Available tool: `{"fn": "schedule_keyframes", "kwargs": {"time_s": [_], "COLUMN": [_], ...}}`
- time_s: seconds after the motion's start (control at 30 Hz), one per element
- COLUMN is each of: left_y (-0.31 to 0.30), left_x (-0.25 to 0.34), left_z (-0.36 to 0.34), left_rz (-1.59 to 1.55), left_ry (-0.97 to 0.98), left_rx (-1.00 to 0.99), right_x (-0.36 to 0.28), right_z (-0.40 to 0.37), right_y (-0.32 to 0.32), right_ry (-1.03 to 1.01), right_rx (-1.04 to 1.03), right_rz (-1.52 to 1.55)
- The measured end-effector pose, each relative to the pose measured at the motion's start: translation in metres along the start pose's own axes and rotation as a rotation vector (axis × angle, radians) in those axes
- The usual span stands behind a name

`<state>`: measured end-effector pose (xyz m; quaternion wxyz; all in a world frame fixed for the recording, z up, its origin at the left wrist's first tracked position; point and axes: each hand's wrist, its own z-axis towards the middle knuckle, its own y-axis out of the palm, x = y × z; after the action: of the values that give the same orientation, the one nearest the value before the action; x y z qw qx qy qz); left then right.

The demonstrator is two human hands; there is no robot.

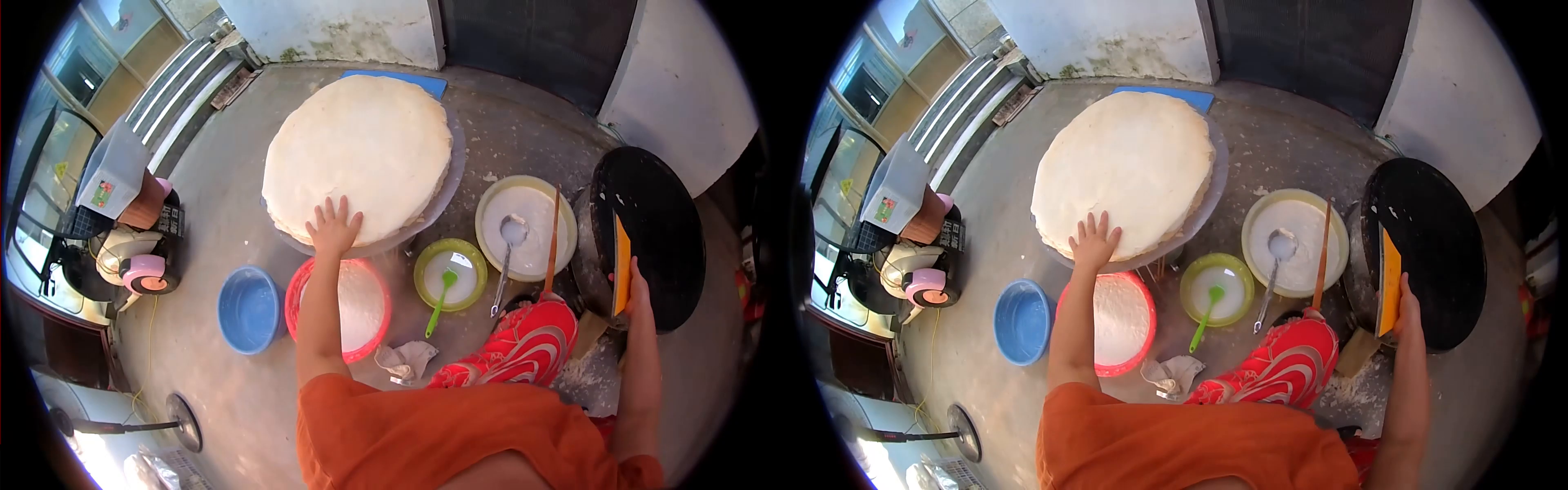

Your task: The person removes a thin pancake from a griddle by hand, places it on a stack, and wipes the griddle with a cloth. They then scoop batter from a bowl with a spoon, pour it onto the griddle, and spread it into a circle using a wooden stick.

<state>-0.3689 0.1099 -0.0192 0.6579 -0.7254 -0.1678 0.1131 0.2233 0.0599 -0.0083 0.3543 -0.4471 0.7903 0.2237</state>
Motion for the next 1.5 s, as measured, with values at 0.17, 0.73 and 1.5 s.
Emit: {"fn": "schedule_keyframes", "kwargs": {"time_s": [0.17, 0.73, 1.5], "left_y": [0.001, -0.018, 0.010], "left_x": [-0.007, 0.201, 0.109], "left_z": [0.000, -0.147, -0.021], "left_rz": [-0.008, -1.914, -2.252], "left_ry": [0.015, 0.460, -0.449], "left_rx": [-0.030, -0.616, -0.354], "right_x": [0.012, 0.006, 0.227], "right_z": [0.006, -0.058, 0.028], "right_y": [-0.010, 0.150, -0.119], "right_ry": [0.028, -0.136, -0.042], "right_rx": [0.057, -0.861, 0.227], "right_rz": [-0.003, 0.376, -0.496]}}
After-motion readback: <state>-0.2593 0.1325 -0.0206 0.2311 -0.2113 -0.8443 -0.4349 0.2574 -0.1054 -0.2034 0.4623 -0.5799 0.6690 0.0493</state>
